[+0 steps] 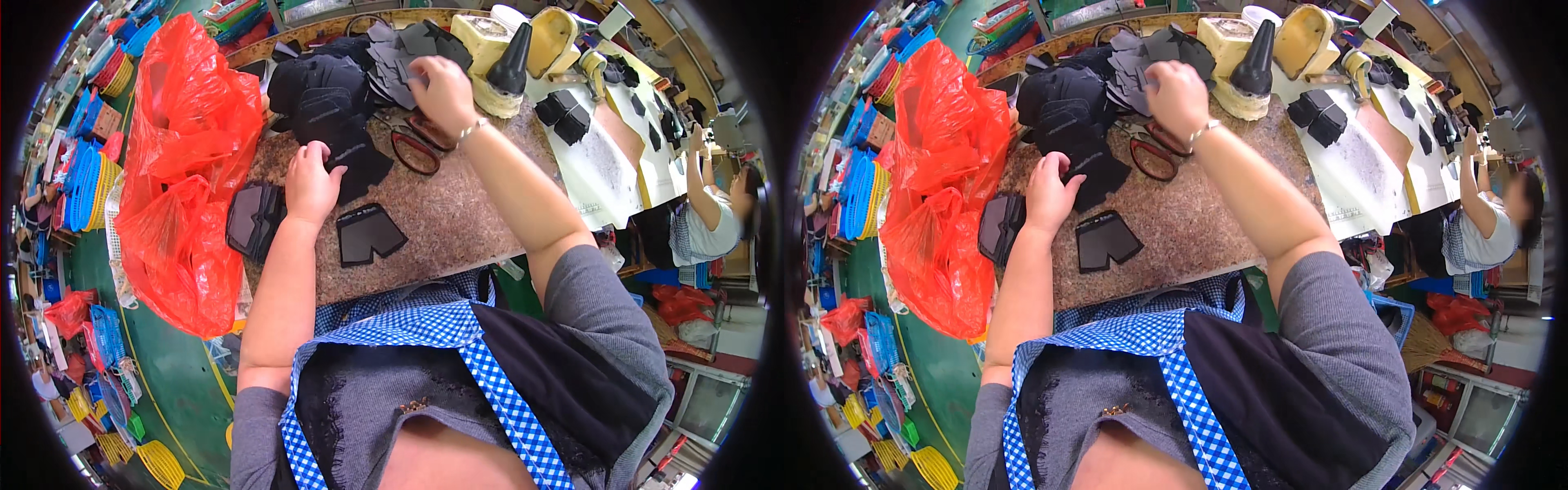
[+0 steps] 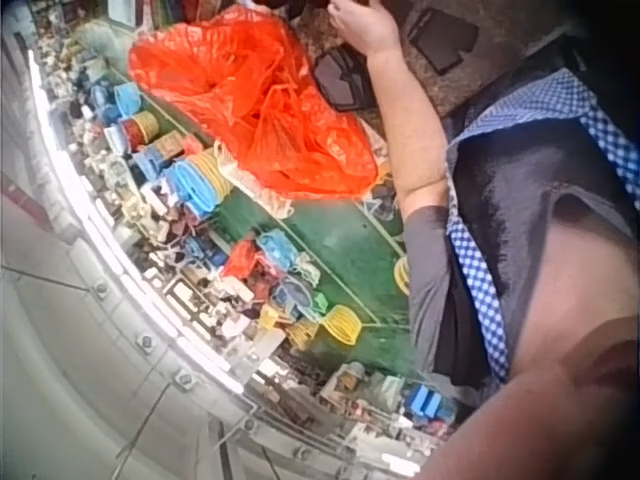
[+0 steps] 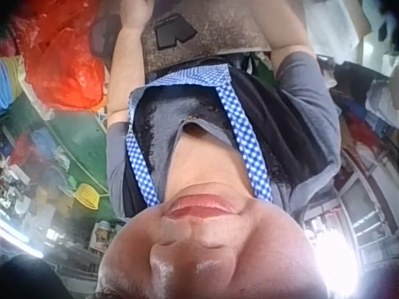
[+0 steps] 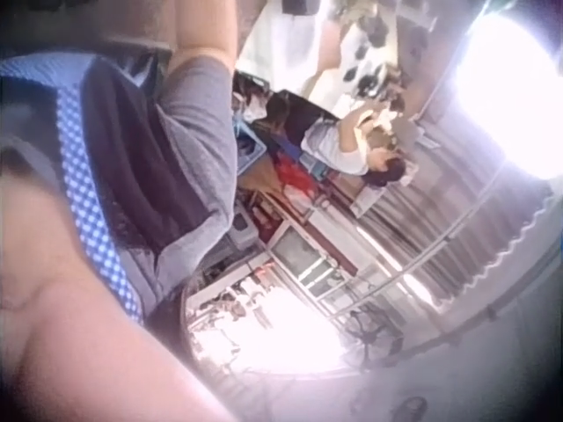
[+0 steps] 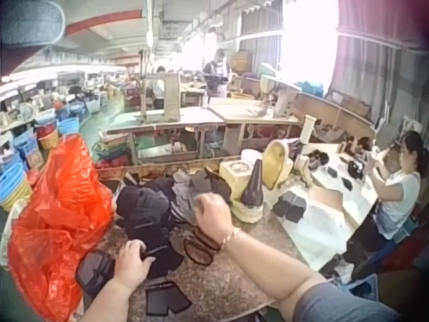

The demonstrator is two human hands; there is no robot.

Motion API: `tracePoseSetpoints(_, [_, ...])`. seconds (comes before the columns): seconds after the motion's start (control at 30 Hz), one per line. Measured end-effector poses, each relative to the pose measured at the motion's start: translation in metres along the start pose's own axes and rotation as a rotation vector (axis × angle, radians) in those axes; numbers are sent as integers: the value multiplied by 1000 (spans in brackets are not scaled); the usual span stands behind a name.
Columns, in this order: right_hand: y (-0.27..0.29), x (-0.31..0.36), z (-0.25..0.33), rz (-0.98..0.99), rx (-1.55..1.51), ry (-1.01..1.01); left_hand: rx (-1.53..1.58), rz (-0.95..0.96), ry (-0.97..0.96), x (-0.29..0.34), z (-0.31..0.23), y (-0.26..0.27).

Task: Sorting and stacking cut-out shoe upper components at a factory workbench.

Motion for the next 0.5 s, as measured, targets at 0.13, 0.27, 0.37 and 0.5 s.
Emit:
tracePoseSetpoints(0.13, [-69,-37,-69,372,251,-56,135,74,223,-6,15,-3])
tracePoseSetpoints(0.27, [-74,-46,-68,603,113,-40,151,114,281,2,13,-7])
tracePoseSetpoints(0.37, [-85,-36,-78,686,110,-79,222,76,180,7,8,-5])
tracePoseSetpoints(0.5, [-74,-20,-57,526,-39,89,1037,80,380,20,22,-12])
Point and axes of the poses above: each hand's wrist, its own x-axis away from the middle knuckle, its own y-axis out of the back of the hand, z = x × y, the point moved 10 cm from there along -x, towards the middle knuckle, and after that the axes turned 15 degrees about x, right-handed, at the moved point
